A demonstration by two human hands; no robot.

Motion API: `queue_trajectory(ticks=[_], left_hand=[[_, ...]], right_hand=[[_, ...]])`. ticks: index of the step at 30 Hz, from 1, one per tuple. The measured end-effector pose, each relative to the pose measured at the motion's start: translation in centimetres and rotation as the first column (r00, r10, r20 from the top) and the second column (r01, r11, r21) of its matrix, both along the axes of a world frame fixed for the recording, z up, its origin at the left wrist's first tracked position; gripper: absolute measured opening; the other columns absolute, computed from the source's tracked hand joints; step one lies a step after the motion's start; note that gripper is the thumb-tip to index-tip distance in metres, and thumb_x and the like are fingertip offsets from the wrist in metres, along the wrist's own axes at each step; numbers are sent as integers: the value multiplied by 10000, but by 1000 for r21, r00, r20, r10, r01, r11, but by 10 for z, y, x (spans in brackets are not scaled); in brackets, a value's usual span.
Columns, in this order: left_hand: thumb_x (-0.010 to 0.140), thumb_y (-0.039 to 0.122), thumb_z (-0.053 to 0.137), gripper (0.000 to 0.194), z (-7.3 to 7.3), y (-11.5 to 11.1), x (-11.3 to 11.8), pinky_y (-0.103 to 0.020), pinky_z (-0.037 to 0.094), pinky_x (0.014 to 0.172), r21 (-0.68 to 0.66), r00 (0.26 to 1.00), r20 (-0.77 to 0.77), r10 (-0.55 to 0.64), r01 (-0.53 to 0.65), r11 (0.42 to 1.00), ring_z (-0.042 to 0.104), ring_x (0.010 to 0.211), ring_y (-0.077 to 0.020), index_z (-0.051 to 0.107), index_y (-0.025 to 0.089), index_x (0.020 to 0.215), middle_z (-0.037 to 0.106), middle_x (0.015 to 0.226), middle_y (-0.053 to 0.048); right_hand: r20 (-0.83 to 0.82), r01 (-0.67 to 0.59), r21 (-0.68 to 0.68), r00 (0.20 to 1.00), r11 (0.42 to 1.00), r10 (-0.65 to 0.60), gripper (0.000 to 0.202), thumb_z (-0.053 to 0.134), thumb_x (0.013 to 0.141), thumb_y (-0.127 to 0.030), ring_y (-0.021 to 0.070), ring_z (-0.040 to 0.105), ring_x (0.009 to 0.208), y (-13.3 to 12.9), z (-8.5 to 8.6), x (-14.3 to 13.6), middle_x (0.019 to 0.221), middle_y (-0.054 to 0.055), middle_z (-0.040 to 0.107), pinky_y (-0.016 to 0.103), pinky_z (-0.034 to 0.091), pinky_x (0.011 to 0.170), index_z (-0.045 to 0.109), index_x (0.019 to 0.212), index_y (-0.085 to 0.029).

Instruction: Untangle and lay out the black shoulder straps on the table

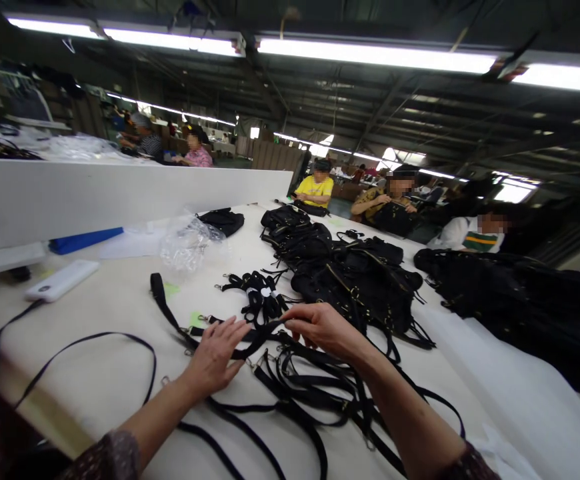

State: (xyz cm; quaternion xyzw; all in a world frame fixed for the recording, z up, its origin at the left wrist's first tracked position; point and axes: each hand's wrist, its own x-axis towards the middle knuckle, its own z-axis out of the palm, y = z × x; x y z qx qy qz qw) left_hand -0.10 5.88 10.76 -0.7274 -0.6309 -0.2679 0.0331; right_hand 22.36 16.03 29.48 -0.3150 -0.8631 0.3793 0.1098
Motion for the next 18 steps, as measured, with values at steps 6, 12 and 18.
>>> queue_trajectory(ticks=[6, 12, 18], left_hand=[[829, 70, 576, 481, -5, -1, -8, -595, 159, 1198, -114, 987, -57, -151, 144, 983, 507, 1222, -241, 525, 298, 1249, 622, 1163, -12], [863, 93, 468, 317, 20, -2, -67, -573, 137, 1180, -122, 996, -79, -44, 34, 992, 542, 1116, -242, 580, 221, 1131, 630, 1107, -46], [961, 423, 406, 351, 54, -2, -142, -273, 426, 838, -270, 1000, -5, 21, -21, 963, 596, 870, -182, 652, 176, 919, 663, 894, -4]], right_hand=[[-10, 210, -9, 978, 978, -210, 273, 592, 825, -422, 74, 451, 454, 7, 28, 60, 609, -17, 624, 195, 343, 406, 727, 923, -205], [74, 265, 350, 948, 899, -308, 252, 590, 817, -432, 103, 523, 512, 33, 30, 125, 627, -2, 670, 237, 410, 491, 747, 875, -244], [-68, 483, 289, 871, 826, -486, 302, 587, 782, -398, 154, 598, 637, 60, 4, 197, 724, 12, 723, 304, 499, 629, 754, 988, -253]])
